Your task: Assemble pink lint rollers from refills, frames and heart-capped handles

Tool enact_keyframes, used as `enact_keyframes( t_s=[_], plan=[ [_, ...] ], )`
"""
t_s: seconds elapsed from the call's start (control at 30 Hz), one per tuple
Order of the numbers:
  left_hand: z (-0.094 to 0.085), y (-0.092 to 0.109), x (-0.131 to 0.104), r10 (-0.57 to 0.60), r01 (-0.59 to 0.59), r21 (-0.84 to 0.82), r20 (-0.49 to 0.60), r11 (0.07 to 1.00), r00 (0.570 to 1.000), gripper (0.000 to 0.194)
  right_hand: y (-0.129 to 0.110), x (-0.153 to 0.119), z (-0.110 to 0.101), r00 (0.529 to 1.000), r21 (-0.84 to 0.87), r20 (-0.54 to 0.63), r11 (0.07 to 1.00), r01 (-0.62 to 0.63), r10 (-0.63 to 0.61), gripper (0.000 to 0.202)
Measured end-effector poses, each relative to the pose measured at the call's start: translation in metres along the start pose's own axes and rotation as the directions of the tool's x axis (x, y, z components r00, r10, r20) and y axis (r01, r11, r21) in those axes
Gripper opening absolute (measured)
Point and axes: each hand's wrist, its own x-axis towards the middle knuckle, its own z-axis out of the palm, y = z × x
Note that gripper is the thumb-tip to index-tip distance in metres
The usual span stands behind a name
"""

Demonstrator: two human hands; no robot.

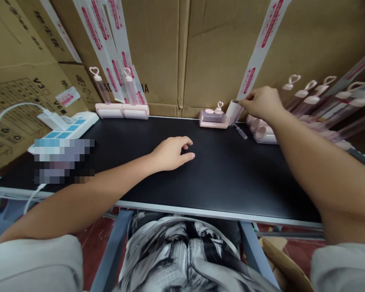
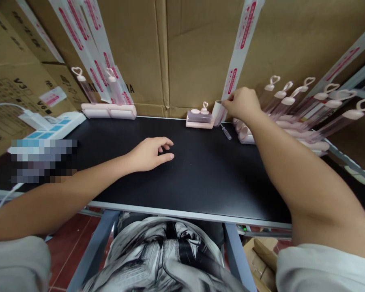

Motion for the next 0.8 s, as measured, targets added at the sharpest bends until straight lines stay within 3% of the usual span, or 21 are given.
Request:
enact_keyframes(
  t_s=[0.13,0.2,0.23,0.27,0.33,0.4,0.43,0.47,0.53,0.57,0.6,0.63,0.7,0.8],
  plan=[
    [0.002,-0.003,0.002,0.002,-0.002,-0.032,-0.012,0.999,1.0,0.037,-0.016,-0.018,-0.027,0.989,0.169,-0.144,0.986,0.011,0.013,0.021],
    [0.004,-0.006,0.004,-0.007,0.007,-0.045,-0.001,0.999,1.0,0.042,-0.037,-0.038,-0.032,0.998,0.423,-0.046,0.906,-0.012,0.035,0.023],
    [0.005,-0.006,0.005,-0.009,0.009,-0.056,-0.011,0.998,1.0,0.051,-0.049,-0.05,-0.03,0.997,0.6,0.073,0.798,-0.063,0.024,0.027],
    [0.005,-0.007,0.005,0.0,-0.003,-0.065,-0.046,0.998,0.999,0.064,-0.063,-0.065,-0.026,0.972,0.738,0.232,0.659,-0.146,-0.045,0.031],
    [0.003,-0.005,0.005,0.091,-0.1,-0.048,-0.167,0.994,0.982,0.084,-0.089,-0.094,-0.011,0.86,0.843,0.444,0.441,-0.307,-0.25,0.042],
    [-0.002,0.0,0.003,0.263,-0.26,0.047,-0.245,0.965,0.933,0.075,-0.109,-0.117,0.005,0.735,0.829,0.544,0.391,-0.399,-0.405,0.05],
    [-0.005,0.003,0.001,0.347,-0.332,0.102,-0.239,0.938,0.907,0.06,-0.115,-0.122,0.012,0.698,0.828,0.549,0.415,-0.378,-0.459,0.053],
    [-0.008,0.006,-0.001,0.409,-0.386,0.141,-0.213,0.912,0.887,0.043,-0.118,-0.121,0.016,0.701,0.83,0.524,0.472,-0.295,-0.484,0.053],
    [-0.012,0.011,-0.006,0.443,-0.421,0.153,-0.169,0.894,0.88,0.03,-0.114,-0.101,0.02,0.805,0.768,0.368,0.641,0.02,-0.465,0.049],
    [-0.012,0.012,-0.007,0.424,-0.405,0.132,-0.167,0.905,0.89,0.03,-0.108,-0.082,0.021,0.885,0.65,0.201,0.733,0.2,-0.42,0.041],
    [-0.012,0.012,-0.008,0.386,-0.374,0.101,-0.171,0.922,0.906,0.032,-0.1,-0.061,0.022,0.931,0.482,0.034,0.822,0.302,-0.363,0.032],
    [-0.012,0.012,-0.009,0.338,-0.332,0.066,-0.172,0.941,0.925,0.036,-0.091,-0.037,0.024,0.951,0.313,-0.045,0.899,0.305,-0.306,0.026],
    [-0.011,0.008,-0.007,0.236,-0.238,0.006,-0.153,0.971,0.96,0.05,-0.076,0.006,0.031,0.979,0.071,-0.026,0.976,0.204,-0.203,0.024],
    [-0.01,0.0,-0.003,0.14,-0.145,-0.031,-0.124,0.989,0.982,0.066,-0.063,0.045,0.047,0.991,-0.054,0.04,0.99,0.133,-0.131,0.025]
  ],
)
